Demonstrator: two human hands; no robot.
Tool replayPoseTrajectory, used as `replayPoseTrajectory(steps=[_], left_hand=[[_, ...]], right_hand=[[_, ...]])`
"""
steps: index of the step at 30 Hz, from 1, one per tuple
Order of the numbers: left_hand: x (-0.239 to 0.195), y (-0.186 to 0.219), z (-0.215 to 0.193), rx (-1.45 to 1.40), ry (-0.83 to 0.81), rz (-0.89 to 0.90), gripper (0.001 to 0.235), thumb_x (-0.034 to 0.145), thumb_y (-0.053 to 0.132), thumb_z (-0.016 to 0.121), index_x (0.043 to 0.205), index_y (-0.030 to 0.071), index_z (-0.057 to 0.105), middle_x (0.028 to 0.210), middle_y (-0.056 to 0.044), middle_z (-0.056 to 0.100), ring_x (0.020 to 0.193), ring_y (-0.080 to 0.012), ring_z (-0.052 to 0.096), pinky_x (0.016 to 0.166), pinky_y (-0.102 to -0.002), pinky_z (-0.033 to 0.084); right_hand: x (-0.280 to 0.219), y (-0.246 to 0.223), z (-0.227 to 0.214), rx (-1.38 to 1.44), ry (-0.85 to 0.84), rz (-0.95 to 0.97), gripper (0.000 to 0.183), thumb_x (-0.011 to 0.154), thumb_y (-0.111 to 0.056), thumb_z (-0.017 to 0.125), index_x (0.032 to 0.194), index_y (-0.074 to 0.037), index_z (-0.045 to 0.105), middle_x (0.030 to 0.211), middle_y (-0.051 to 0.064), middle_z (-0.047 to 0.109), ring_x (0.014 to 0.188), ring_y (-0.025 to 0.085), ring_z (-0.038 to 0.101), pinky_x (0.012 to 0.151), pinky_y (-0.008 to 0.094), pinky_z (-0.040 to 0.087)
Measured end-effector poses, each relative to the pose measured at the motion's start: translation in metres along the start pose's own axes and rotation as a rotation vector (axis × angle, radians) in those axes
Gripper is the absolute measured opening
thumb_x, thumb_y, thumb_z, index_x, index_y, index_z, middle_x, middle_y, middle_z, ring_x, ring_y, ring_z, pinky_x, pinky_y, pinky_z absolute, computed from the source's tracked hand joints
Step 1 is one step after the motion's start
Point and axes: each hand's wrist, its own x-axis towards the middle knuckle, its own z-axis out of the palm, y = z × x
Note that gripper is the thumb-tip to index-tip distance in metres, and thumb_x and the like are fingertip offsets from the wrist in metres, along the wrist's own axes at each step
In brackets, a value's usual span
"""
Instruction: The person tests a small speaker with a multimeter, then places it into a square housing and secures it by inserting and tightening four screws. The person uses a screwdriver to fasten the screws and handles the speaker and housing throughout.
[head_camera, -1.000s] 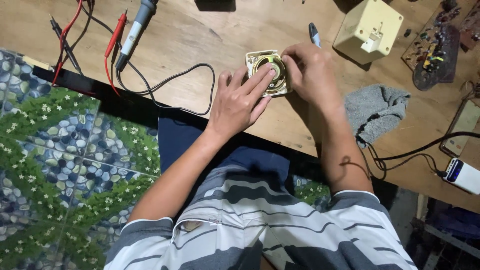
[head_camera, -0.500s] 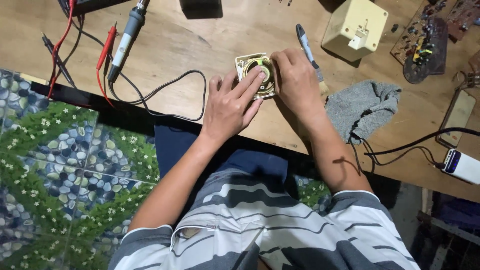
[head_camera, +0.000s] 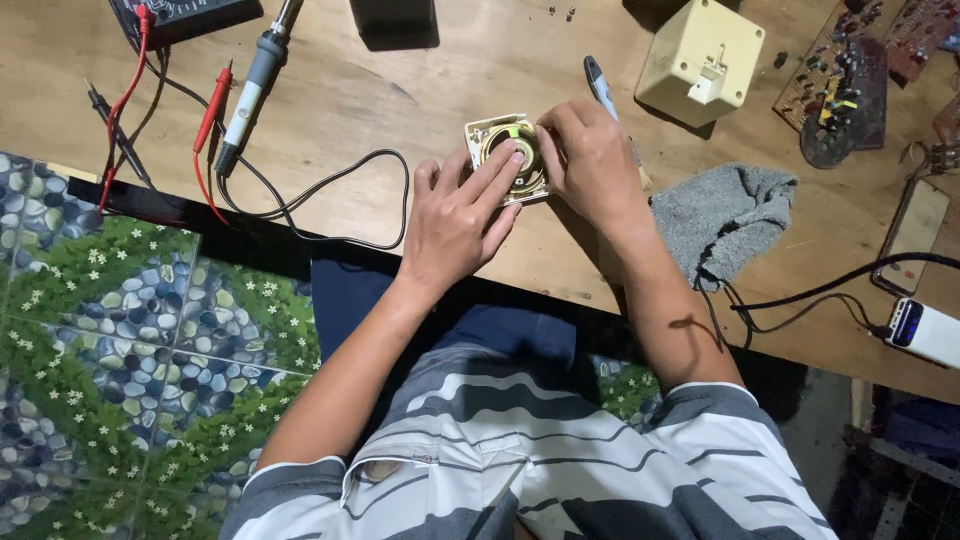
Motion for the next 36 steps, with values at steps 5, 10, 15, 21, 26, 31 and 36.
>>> replayPoseTrajectory(steps=[5,10,15,21,26,31,36], left_hand=[[0.001,-0.001,-0.002,-0.028,0.017,0.011,0.046,0.104,0.035,0.071,0.146,0.017,0.062,0.152,0.004,0.057,0.116,-0.0278,0.06,0.091,-0.045,0.043],[0.004,0.001,-0.006,-0.041,0.029,0.029,0.045,0.103,0.034,0.073,0.143,0.015,0.064,0.152,0.002,0.057,0.114,-0.0298,0.06,0.089,-0.044,0.042],[0.005,0.001,-0.006,-0.018,0.008,0.014,0.046,0.101,0.035,0.073,0.142,0.016,0.065,0.152,0.004,0.058,0.114,-0.0294,0.059,0.09,-0.045,0.043],[0.004,0.0,-0.004,-0.03,0.009,0.018,0.047,0.102,0.035,0.076,0.144,0.015,0.064,0.152,0.002,0.057,0.115,-0.0297,0.06,0.088,-0.045,0.043],[0.002,0.0,-0.001,-0.034,0.009,-0.006,0.047,0.102,0.036,0.073,0.143,0.017,0.064,0.151,0.003,0.058,0.115,-0.0295,0.06,0.09,-0.046,0.042],[-0.004,-0.003,0.002,0.052,0.02,-0.008,0.052,0.103,0.04,0.075,0.148,0.019,0.059,0.152,0.004,0.059,0.114,-0.0253,0.063,0.083,-0.042,0.041],[-0.005,-0.001,0.006,0.013,-0.011,-0.012,0.049,0.105,0.04,0.069,0.148,0.019,0.058,0.155,0.004,0.054,0.124,-0.0283,0.061,0.092,-0.044,0.044]], right_hand=[[0.002,-0.002,0.001,-0.02,-0.018,0.049,0.013,0.104,-0.005,0.065,0.094,0.002,0.06,0.086,0.016,0.062,0.078,0.032,0.061,0.063,0.045,0.051],[0.006,0.005,0.002,0.117,-0.016,0.087,0.021,0.102,-0.003,0.066,0.085,0.001,0.056,0.078,0.015,0.062,0.07,0.029,0.058,0.071,0.043,0.049],[0.006,0.006,0.004,0.166,-0.003,0.116,0.019,0.1,-0.002,0.069,0.085,-0.001,0.056,0.079,0.013,0.062,0.069,0.027,0.057,0.065,0.04,0.047],[0.006,0.0,-0.001,0.193,0.04,0.098,0.02,0.102,-0.004,0.069,0.086,0.0,0.058,0.079,0.012,0.064,0.069,0.026,0.059,0.076,0.04,0.05],[0.007,-0.001,-0.008,0.24,-0.015,0.137,0.013,0.104,-0.009,0.071,0.098,0.002,0.068,0.092,0.015,0.071,0.082,0.029,0.066,0.076,0.04,0.05],[0.013,-0.007,-0.015,0.1,-0.039,0.12,0.02,0.106,-0.014,0.075,0.118,0.001,0.074,0.099,0.016,0.075,0.082,0.025,0.067,0.071,0.036,0.054],[0.03,-0.024,-0.024,0.179,0.006,-0.032,0.016,0.106,-0.002,0.075,0.118,0.009,0.071,0.104,0.022,0.074,0.088,0.027,0.072,0.078,0.035,0.06]])
